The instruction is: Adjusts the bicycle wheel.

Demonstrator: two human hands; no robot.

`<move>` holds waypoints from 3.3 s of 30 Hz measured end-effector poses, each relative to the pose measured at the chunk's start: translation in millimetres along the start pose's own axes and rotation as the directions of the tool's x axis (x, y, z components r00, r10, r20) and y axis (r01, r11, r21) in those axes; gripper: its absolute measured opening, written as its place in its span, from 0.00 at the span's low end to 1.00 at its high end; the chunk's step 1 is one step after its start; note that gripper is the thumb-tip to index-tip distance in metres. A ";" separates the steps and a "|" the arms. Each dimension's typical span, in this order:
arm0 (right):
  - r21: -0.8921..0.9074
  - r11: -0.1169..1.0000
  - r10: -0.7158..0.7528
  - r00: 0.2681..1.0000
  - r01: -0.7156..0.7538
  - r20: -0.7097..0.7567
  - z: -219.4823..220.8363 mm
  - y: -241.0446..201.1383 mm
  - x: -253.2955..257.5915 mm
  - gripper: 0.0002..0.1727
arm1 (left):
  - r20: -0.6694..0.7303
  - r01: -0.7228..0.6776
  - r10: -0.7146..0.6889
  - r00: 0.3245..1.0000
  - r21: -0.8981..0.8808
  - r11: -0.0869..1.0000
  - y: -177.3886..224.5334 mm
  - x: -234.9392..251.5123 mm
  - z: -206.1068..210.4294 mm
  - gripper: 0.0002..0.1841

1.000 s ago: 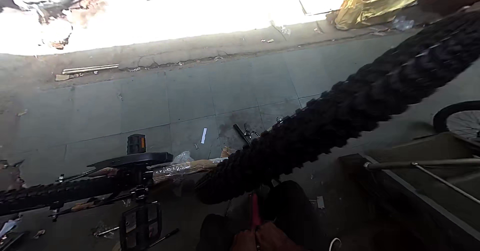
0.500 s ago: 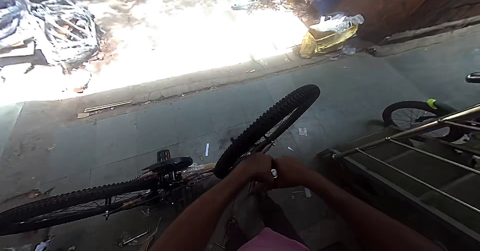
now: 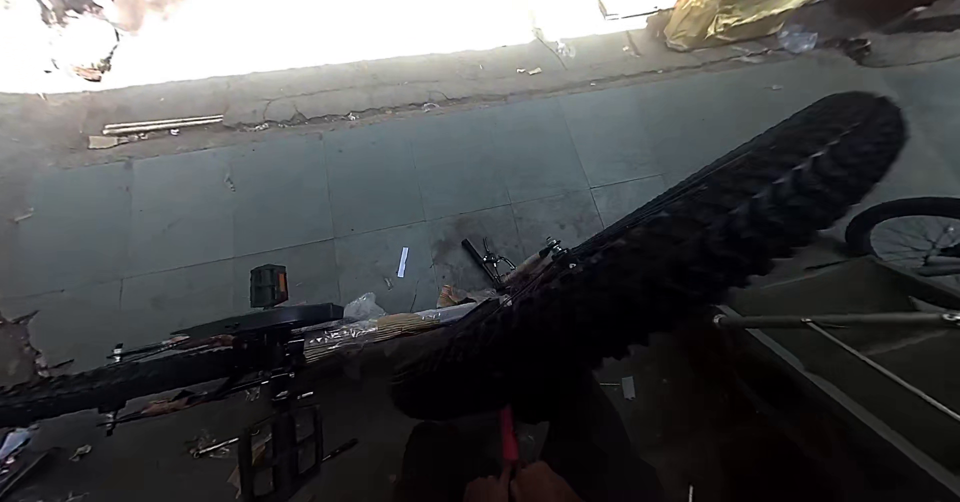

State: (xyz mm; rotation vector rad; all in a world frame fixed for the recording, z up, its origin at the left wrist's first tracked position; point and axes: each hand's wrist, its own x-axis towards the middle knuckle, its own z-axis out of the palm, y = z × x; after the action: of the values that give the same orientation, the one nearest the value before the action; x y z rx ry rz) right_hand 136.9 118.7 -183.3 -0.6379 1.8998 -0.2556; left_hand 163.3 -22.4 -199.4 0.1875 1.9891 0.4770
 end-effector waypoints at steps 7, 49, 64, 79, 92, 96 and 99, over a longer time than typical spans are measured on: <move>-0.153 0.986 -0.074 0.997 0.071 -0.011 14.3 52.3 50.1 0.17 | -0.039 0.004 -0.005 0.999 -0.021 1.000 -6.6 60.9 16.7 0.42; -0.057 0.998 0.002 0.999 -0.003 -0.033 -33.5 10.6 22.6 0.29 | -0.073 -0.071 0.080 0.994 0.117 0.991 -14.1 22.9 -36.5 0.50; 0.113 0.981 0.190 0.909 -0.160 -0.372 -170.9 -45.9 -167.5 0.28 | 0.002 -0.282 0.307 0.952 0.403 0.871 135.4 -123.2 -227.0 0.35; -0.094 0.989 -0.108 0.992 0.114 0.070 20.0 45.7 44.5 0.18 | 0.004 0.047 -0.047 0.999 0.000 0.999 -3.9 48.0 28.4 0.39; 0.065 0.972 0.235 0.961 -0.228 -0.149 -122.1 -39.6 -79.4 0.34 | 0.032 -0.190 0.188 0.982 0.259 0.947 62.2 -53.5 -157.3 0.43; 0.150 0.968 0.238 0.923 -0.201 -0.303 -215.3 -77.4 -203.8 0.31 | 0.056 -0.328 0.333 0.941 0.386 0.862 149.9 -149.4 -266.2 0.31; 0.115 0.974 0.226 0.894 -0.196 -0.387 -234.1 -75.5 -231.8 0.29 | -0.030 -0.352 0.399 0.916 0.415 0.839 172.9 -173.7 -285.8 0.28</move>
State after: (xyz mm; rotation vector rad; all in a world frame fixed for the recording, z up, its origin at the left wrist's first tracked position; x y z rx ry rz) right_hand 16.3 154.2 130.3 -0.3387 2.3207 -0.3324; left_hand -25.1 5.5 125.4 0.8427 2.1545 0.3204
